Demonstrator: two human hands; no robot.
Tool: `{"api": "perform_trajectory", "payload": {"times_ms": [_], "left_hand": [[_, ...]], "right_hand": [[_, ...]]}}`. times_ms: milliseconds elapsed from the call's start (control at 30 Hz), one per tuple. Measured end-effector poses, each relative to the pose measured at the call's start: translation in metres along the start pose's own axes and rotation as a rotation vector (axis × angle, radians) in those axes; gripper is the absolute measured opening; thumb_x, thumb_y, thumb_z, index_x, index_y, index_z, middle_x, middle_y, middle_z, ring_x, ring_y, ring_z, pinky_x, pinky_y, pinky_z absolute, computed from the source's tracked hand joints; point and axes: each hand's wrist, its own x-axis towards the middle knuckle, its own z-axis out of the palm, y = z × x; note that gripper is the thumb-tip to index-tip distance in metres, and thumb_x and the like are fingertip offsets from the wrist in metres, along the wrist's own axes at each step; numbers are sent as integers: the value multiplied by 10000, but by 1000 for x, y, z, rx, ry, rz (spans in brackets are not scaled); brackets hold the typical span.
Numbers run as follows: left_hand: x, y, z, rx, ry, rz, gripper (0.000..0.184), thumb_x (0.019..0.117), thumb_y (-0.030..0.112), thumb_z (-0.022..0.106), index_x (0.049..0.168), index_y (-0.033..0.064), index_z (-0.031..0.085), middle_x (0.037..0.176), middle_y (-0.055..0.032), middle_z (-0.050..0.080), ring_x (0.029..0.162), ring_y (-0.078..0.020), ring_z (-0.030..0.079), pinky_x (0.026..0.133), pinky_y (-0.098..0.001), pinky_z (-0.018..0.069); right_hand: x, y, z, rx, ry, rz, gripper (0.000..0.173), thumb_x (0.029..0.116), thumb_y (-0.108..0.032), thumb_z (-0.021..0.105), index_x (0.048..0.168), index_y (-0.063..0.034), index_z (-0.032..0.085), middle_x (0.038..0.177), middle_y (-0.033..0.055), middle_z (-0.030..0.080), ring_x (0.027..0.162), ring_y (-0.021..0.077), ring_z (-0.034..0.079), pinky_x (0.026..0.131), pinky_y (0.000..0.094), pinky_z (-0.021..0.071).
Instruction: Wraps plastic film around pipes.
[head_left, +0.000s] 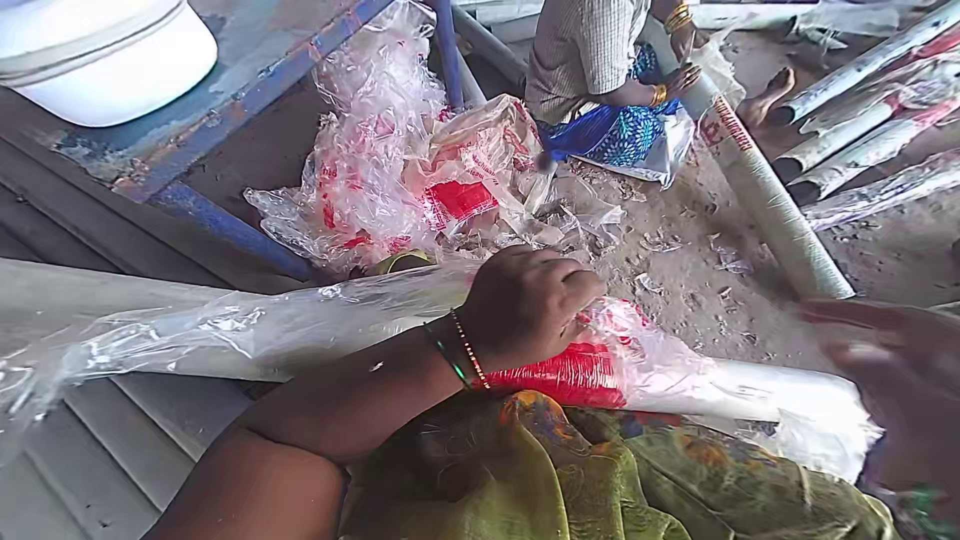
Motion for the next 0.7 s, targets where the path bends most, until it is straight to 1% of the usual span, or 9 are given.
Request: {"api": "perform_trajectory", "payload": {"times_ms": [67, 167, 233, 300, 400, 467, 567, 633, 700], "left_hand": [[4, 3, 6, -16, -53, -20, 139, 808, 127, 634, 810, 40, 742, 731, -115, 712, 685, -261, 703, 584, -396, 506], [5, 5, 11, -34, -127, -55, 91, 750, 89, 691, 790, 28, 744, 728, -120, 713, 690, -272, 711, 579, -422, 518], [4, 4, 13, -37, -166, -82, 66, 729, 76, 726, 774, 28, 732, 724, -121, 707, 687, -277, 709, 567, -431, 511], [3, 2, 11, -42, -217, -119, 98, 725, 70, 749, 812, 24, 752, 763, -131, 730, 711, -285, 722, 579, -439, 525], [4, -2, 6, -60, -320, -160, 151, 744, 58, 771, 890, 18, 772, 821, -142, 742, 762, -298, 726, 628, -452, 539], [6, -4, 1, -74, -424, -184, 214, 782, 56, 770, 990, 7, 770, 911, -157, 747, 865, -316, 727, 745, -470, 560], [12, -1, -12, -62, -689, -247, 396, 947, 189, 686, 1292, -3, 666, 1156, -197, 702, 1138, -364, 654, 995, -503, 494], [15, 4, -22, -51, -833, -268, 598, 990, 360, 634, 1444, -15, 529, 1280, -220, 636, 1244, -381, 578, 1065, -512, 433], [10, 8, -25, -47, -796, -259, 701, 963, 421, 643, 1488, -14, 479, 1376, -246, 586, 1284, -386, 565, 1089, -507, 424]], "right_hand": [[17, -51, 32, 32, -100, -109, 631, 874, -547, 642, 1301, -83, 651, 977, 41, 660, 573, 16, 429, 525, 256, 404], [34, -83, 71, 21, -290, -242, 639, 855, -418, 744, 1362, -49, 626, 945, 122, 714, 612, 191, 565, 560, 435, 470], [41, -87, 87, -14, -338, -242, 471, 873, -333, 777, 1210, -16, 688, 810, 146, 688, 673, 292, 628, 614, 522, 489], [44, -85, 95, -37, -310, -248, 345, 875, -293, 779, 1019, 11, 702, 683, 117, 614, 620, 266, 589, 576, 482, 457], [42, -82, 107, -31, -216, -268, 326, 868, -287, 775, 921, 25, 697, 626, 107, 577, 557, 248, 556, 531, 457, 432], [44, -80, 112, -34, -186, -268, 321, 868, -284, 775, 927, 24, 706, 627, 121, 592, 550, 279, 576, 521, 486, 445], [50, -77, 114, -22, -194, -253, 279, 887, -258, 769, 934, 9, 703, 658, 135, 613, 578, 308, 604, 533, 523, 463], [54, -76, 115, -17, -186, -246, 225, 888, -207, 767, 934, 5, 708, 674, 153, 636, 608, 336, 636, 546, 547, 474], [55, -74, 115, -17, -177, -252, 205, 887, -188, 756, 922, 7, 705, 655, 150, 623, 599, 337, 634, 535, 539, 468]]}}
